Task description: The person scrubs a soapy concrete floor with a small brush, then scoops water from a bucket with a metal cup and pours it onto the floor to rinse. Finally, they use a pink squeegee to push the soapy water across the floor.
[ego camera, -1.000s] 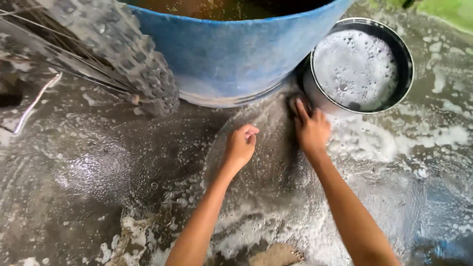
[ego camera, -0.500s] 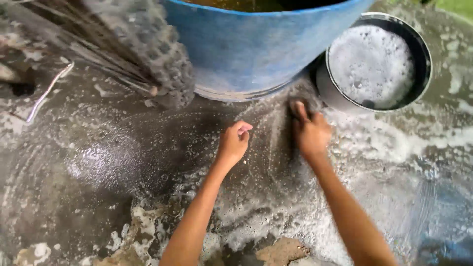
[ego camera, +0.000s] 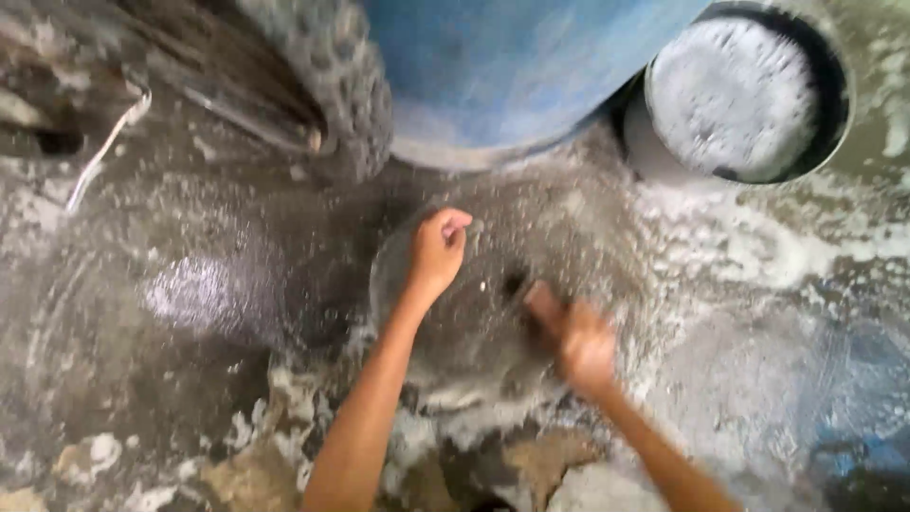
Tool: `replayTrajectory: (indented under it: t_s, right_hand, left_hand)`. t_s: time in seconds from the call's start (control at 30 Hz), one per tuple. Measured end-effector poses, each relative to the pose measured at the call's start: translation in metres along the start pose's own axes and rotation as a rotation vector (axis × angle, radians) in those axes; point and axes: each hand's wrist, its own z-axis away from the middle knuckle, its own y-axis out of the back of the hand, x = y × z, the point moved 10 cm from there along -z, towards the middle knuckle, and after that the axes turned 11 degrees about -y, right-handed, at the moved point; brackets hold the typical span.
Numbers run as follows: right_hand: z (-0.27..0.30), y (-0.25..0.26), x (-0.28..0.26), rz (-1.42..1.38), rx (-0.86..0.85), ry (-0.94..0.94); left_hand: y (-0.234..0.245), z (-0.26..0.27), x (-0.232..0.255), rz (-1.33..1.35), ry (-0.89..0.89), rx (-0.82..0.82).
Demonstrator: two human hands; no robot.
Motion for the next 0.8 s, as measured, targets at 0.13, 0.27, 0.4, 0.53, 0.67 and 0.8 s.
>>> replayTrajectory:
  t_s: [0.13,0.27,0.4,0.53,0.67,0.8]
  right_hand:
    - [-0.095,-0.209,-0.016,-1.162,-0.681,-0.616]
    - [-0.093,-0.131,-0.099,-0.920,-0.888,-0.456]
    - [-0.071,0.062,-0.104,-1.595,-0.637,-0.170]
    - [-0.144,0.053,-0.079,-1.516,-0.141,-0.138]
    - [-0.270,-0.055,-0.116,-1.505,-0.521,-0.285]
    - [-0.199,0.063,-0.133,-1.300,-0.785,0.064]
  left_hand:
    - [0.003,-0.036,0.020,-0.055,0.121,-0.017]
    - [0.015,-0.033,0.033,-0.065,0.146,-0.029]
    - [0.019,-0.019,0.008,-0.107,0.131,-0.004]
    - [0.053,-0.017,0.000,-0.063,0.166,0.032]
    - [0.100,-0.004,-0.005,-0.093,0.175,0.095]
    - [0.131,-0.002,-0.013,-0.098,0.222,0.131]
